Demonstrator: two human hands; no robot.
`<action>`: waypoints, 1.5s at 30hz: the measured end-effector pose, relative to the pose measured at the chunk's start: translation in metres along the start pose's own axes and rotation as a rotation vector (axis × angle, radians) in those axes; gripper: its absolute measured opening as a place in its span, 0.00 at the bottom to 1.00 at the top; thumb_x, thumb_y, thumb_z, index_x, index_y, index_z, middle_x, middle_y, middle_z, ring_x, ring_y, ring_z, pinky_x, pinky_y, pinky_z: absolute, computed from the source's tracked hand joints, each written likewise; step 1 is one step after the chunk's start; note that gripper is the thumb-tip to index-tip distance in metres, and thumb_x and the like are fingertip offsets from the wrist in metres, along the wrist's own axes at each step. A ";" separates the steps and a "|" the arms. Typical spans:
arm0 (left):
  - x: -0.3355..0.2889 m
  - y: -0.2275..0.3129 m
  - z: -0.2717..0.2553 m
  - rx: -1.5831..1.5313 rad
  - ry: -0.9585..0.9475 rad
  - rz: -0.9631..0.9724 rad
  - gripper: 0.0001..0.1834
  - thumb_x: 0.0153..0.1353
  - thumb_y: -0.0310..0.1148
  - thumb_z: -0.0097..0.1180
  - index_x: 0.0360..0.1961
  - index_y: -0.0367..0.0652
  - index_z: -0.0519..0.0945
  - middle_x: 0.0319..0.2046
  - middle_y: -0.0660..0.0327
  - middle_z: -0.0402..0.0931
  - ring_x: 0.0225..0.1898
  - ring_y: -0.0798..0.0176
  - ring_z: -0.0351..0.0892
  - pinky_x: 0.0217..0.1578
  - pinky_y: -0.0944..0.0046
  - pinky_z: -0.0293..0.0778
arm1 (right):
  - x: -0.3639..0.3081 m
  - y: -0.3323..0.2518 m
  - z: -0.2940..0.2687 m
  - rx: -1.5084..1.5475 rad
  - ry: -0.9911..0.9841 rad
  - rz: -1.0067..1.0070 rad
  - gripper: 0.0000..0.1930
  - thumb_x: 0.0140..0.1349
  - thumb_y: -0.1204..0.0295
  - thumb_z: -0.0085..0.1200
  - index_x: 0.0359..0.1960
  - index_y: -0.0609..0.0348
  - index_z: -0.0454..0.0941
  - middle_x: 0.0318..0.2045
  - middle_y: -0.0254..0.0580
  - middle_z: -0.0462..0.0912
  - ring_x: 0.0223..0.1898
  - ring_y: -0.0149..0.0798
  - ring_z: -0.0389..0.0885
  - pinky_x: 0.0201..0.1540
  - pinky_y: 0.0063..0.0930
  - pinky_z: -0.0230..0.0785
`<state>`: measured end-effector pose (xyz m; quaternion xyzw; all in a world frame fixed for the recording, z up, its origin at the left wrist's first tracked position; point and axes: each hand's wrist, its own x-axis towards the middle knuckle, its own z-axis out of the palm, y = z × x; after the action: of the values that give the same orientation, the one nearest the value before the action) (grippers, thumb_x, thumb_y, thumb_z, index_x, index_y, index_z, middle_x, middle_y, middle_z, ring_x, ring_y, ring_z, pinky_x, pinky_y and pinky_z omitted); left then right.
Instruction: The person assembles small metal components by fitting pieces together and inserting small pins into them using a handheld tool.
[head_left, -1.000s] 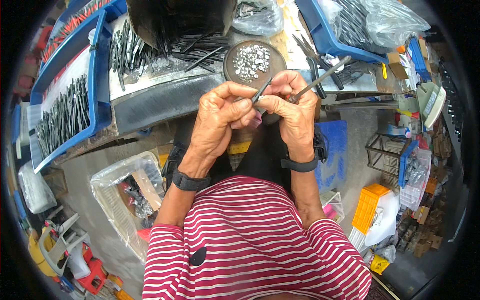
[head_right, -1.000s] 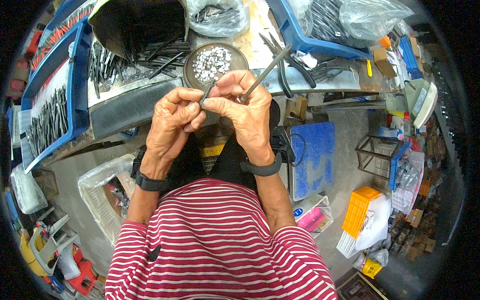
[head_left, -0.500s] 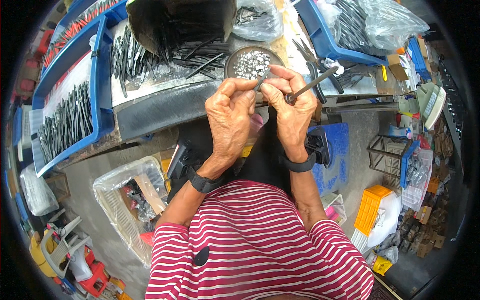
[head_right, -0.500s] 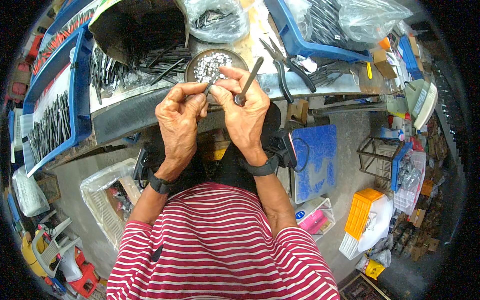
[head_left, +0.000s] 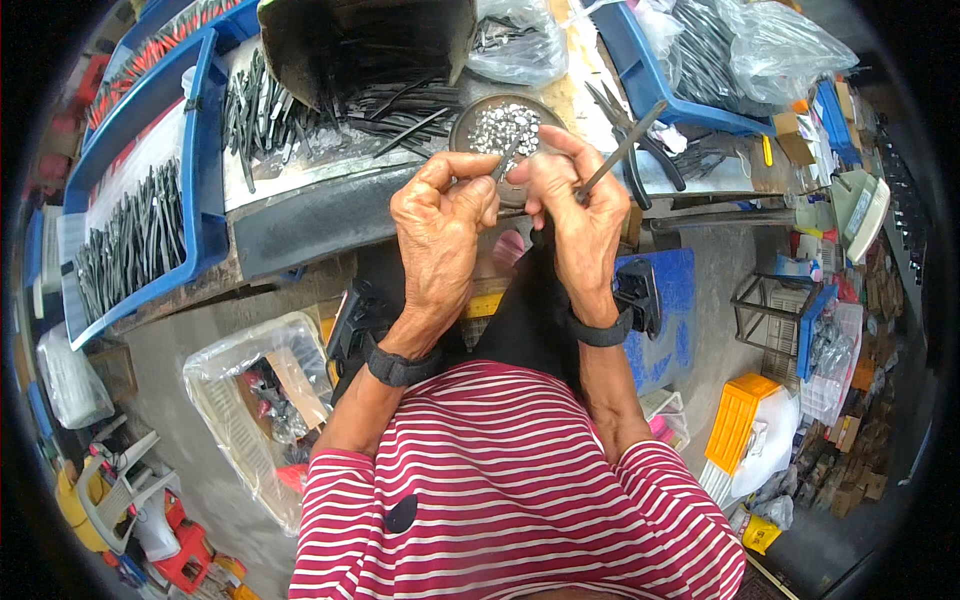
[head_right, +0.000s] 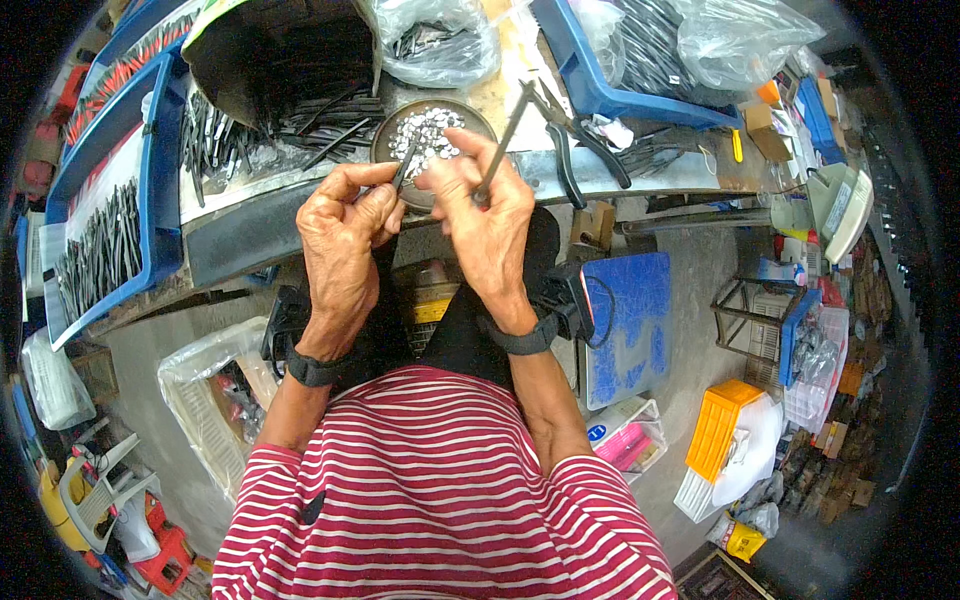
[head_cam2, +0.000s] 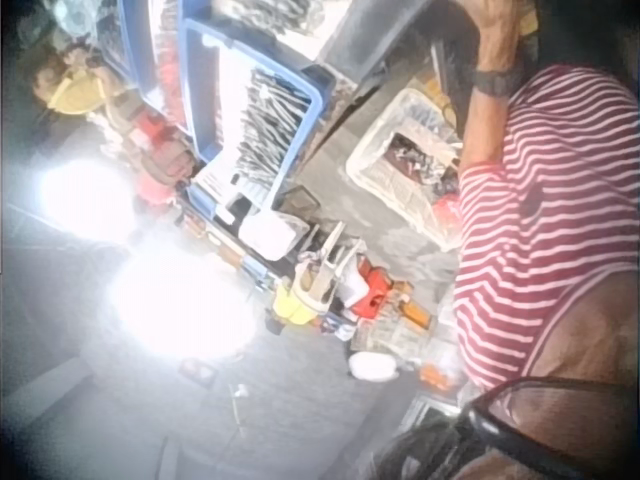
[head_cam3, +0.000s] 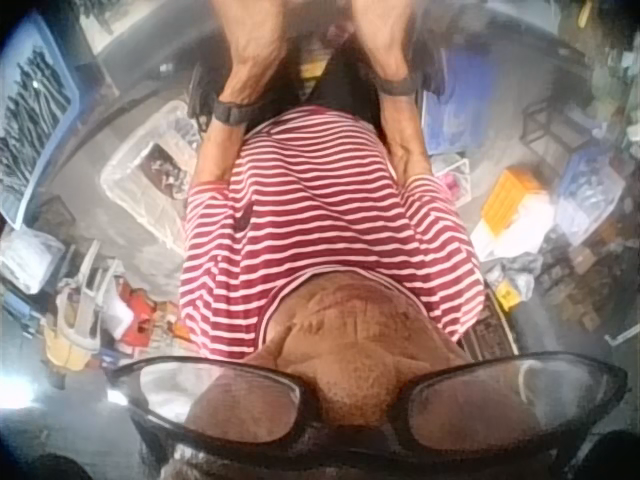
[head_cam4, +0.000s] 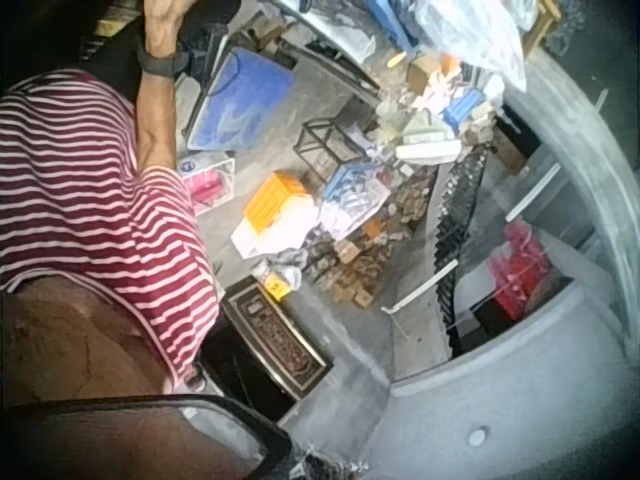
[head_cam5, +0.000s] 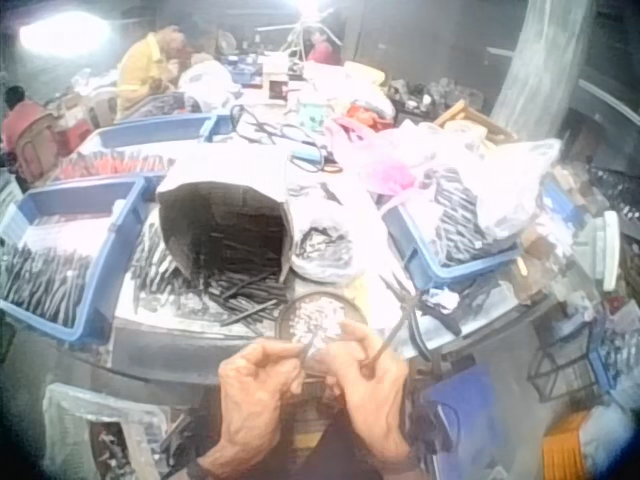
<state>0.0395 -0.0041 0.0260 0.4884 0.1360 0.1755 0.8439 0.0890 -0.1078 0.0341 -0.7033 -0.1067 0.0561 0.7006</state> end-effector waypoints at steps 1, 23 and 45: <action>0.000 0.000 0.000 0.000 0.004 0.002 0.07 0.52 0.16 0.45 0.32 0.31 0.74 0.19 0.66 0.66 0.20 0.76 0.62 0.23 0.77 0.62 | -0.002 0.000 0.002 -0.084 -0.049 -0.052 0.18 0.52 0.74 0.55 0.45 0.68 0.68 0.26 0.40 0.78 0.26 0.24 0.73 0.26 0.15 0.66; -0.008 0.005 -0.001 0.054 0.019 -0.020 0.06 0.53 0.23 0.51 0.33 0.34 0.74 0.19 0.68 0.68 0.19 0.78 0.62 0.20 0.79 0.56 | -0.006 0.008 0.020 -0.349 -0.003 -0.375 0.05 0.54 0.76 0.50 0.24 0.65 0.70 0.17 0.44 0.71 0.16 0.38 0.72 0.20 0.28 0.62; 0.029 0.054 -0.084 0.393 0.271 0.311 0.15 0.50 0.17 0.42 0.41 0.30 0.69 0.26 0.58 0.72 0.24 0.71 0.68 0.26 0.75 0.65 | -0.004 0.004 0.008 -0.005 -0.178 0.065 0.11 0.59 0.68 0.47 0.22 0.62 0.71 0.14 0.28 0.69 0.12 0.19 0.62 0.13 0.13 0.52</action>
<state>0.0233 0.0989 0.0304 0.6297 0.2022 0.3369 0.6702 0.0832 -0.1009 0.0300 -0.7005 -0.1459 0.1407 0.6843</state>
